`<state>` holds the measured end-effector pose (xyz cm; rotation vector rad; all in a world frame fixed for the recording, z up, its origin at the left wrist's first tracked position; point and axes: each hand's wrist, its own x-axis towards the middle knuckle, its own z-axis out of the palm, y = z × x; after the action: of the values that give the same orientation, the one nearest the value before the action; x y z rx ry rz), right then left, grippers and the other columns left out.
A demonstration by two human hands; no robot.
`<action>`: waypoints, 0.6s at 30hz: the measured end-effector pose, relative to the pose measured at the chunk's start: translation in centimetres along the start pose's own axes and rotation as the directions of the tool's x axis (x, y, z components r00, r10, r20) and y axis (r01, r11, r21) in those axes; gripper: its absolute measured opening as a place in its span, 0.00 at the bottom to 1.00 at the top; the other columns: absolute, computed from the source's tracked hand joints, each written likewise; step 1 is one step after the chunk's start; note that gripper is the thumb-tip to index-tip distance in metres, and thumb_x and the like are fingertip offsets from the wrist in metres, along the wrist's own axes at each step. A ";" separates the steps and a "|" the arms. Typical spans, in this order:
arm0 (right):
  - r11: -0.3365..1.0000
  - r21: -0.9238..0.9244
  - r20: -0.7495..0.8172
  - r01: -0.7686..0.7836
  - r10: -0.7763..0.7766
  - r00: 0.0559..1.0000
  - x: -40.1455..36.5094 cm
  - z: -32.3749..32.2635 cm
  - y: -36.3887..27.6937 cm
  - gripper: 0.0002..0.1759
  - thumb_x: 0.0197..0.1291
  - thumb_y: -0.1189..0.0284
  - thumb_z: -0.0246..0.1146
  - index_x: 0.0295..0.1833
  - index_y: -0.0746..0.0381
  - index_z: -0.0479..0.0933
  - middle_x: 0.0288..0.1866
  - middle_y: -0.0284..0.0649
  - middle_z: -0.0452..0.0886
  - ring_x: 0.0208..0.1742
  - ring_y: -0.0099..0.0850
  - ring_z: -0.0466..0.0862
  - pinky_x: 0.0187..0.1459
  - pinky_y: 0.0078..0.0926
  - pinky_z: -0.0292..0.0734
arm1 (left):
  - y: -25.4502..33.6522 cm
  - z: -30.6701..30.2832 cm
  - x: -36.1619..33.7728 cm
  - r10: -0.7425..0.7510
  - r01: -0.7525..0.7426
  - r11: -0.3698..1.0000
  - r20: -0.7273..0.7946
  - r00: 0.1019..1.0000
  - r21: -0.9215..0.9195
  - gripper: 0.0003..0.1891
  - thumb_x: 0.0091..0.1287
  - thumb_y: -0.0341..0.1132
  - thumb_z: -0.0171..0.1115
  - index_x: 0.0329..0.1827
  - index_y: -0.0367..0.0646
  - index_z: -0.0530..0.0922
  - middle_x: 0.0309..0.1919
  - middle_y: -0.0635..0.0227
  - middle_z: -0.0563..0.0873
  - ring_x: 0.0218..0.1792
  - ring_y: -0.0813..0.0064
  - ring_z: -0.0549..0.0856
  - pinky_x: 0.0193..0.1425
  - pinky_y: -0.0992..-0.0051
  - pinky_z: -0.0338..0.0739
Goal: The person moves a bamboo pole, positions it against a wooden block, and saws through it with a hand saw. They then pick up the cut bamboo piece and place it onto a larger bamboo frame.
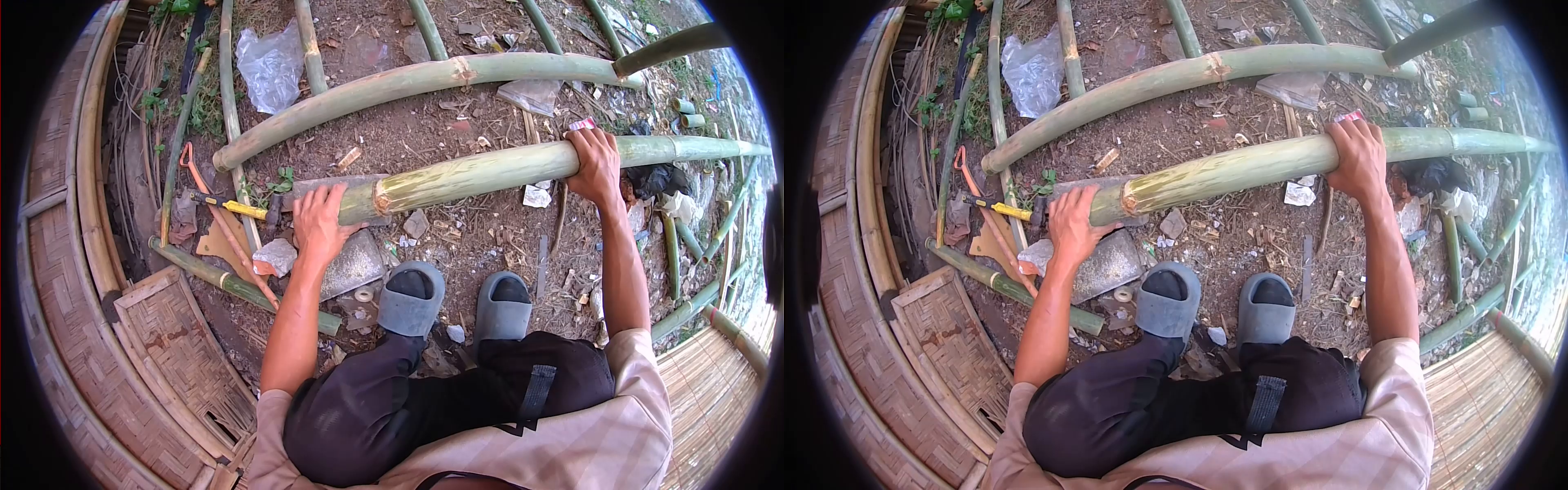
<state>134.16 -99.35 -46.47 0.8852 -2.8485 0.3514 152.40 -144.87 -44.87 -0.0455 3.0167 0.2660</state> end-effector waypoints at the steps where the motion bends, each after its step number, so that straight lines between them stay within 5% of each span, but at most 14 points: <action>1: 1.000 0.001 -0.005 0.003 -0.003 1.000 0.0 0.0 0.0 0.27 0.34 0.77 0.73 0.47 0.56 0.80 0.42 0.38 0.83 0.50 0.44 0.82 0.57 0.43 0.73 | 0.0 0.0 0.0 0.000 0.000 1.000 0.000 1.000 0.000 0.41 0.44 0.50 0.86 0.62 0.47 0.80 0.51 0.63 0.84 0.57 0.55 0.82 0.61 0.57 0.70; 18: 1.000 -0.010 0.009 0.003 -0.003 1.000 0.0 -0.1 0.1 0.28 0.34 0.76 0.74 0.49 0.56 0.80 0.43 0.38 0.83 0.51 0.44 0.82 0.58 0.43 0.73 | -0.1 0.1 0.0 0.002 -0.002 1.000 -0.003 1.000 0.005 0.40 0.44 0.49 0.86 0.62 0.48 0.80 0.51 0.62 0.85 0.57 0.55 0.82 0.61 0.57 0.70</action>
<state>134.16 -99.24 -46.44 0.8916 -2.8542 0.3335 152.43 -144.95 -44.95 -0.0423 3.0208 0.2590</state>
